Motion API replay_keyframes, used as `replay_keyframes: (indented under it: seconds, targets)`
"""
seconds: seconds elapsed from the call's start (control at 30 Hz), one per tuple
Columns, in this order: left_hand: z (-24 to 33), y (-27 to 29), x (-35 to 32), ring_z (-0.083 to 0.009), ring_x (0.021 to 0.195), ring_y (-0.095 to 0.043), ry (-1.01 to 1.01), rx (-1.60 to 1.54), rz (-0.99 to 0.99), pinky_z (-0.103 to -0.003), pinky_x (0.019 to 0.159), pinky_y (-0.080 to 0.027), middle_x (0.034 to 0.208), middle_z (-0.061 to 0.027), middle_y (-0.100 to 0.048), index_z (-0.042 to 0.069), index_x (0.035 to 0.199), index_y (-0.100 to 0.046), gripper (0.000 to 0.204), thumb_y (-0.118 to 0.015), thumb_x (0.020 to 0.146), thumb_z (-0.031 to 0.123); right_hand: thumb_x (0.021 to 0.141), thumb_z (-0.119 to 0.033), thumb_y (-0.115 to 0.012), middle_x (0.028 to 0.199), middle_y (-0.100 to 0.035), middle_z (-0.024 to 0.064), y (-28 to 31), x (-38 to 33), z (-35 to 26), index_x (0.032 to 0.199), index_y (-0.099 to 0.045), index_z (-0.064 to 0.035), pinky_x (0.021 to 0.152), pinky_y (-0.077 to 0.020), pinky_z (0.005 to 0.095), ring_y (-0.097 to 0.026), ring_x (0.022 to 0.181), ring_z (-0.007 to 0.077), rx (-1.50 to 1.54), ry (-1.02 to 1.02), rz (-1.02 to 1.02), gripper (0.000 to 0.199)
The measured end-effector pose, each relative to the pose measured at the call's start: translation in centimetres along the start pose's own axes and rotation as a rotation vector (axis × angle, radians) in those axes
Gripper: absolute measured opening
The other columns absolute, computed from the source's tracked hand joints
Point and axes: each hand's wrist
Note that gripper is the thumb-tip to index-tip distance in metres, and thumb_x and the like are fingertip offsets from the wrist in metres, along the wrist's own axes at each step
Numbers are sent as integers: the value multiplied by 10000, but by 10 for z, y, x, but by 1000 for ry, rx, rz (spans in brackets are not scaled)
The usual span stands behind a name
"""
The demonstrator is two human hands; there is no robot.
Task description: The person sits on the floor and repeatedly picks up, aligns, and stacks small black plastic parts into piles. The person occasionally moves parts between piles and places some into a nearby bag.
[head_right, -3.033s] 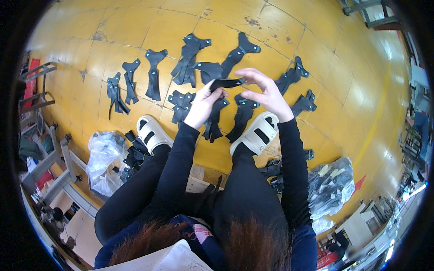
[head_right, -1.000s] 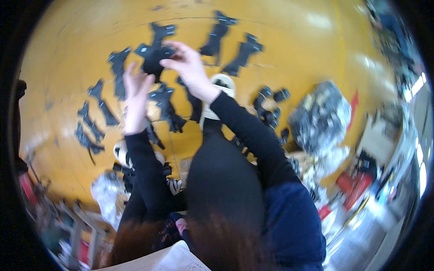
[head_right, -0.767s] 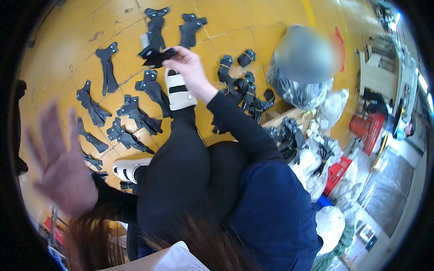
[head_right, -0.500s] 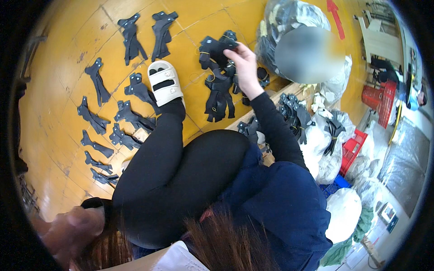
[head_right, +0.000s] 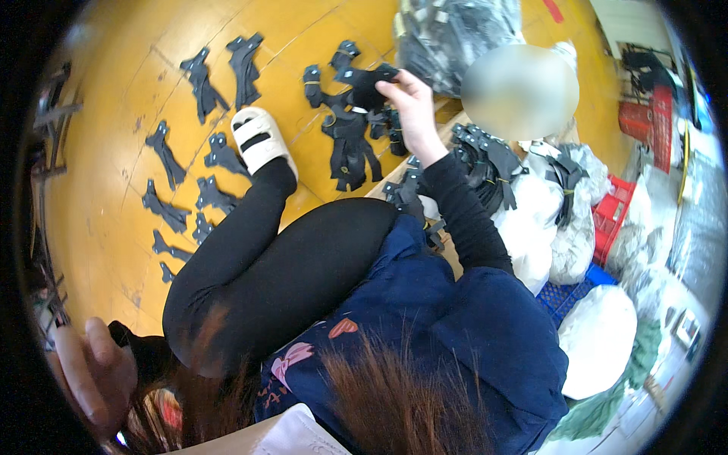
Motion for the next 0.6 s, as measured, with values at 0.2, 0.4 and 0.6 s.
replay_keyframes:
  seconds: [0.2,0.4,0.6]
  targets:
    - [6,-24,31,-153,1021,-461,-21,28,-154,-294,900,-344,1122,-79,-553,97,1068,-503,233,-570,863,184,869,-76,-614,895,-654,-35,44,-22,-55,989,-651,-50,721,-424,198,-567,798,32,-144,143,-40,128]
    - [10,-57,61,-121,961,-480,3,154,-254,-266,860,-355,1065,-50,-585,104,995,-548,159,-591,846,143,841,-123,-655,744,-575,-69,107,-66,-108,794,-628,-89,642,-381,193,-487,676,24,-177,201,108,64]
    - [-11,-98,88,-235,1081,-510,25,605,-147,-393,916,-392,1143,-161,-555,-10,1287,-369,574,-558,842,298,867,-118,-623,966,-659,4,87,-78,-151,1026,-638,-58,770,-499,253,-622,842,90,169,340,-132,171]
Point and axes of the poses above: each hand's wrist, its own x-axis towards the middle knuckle, its own y-axis out of the back of the hand, z = x × y
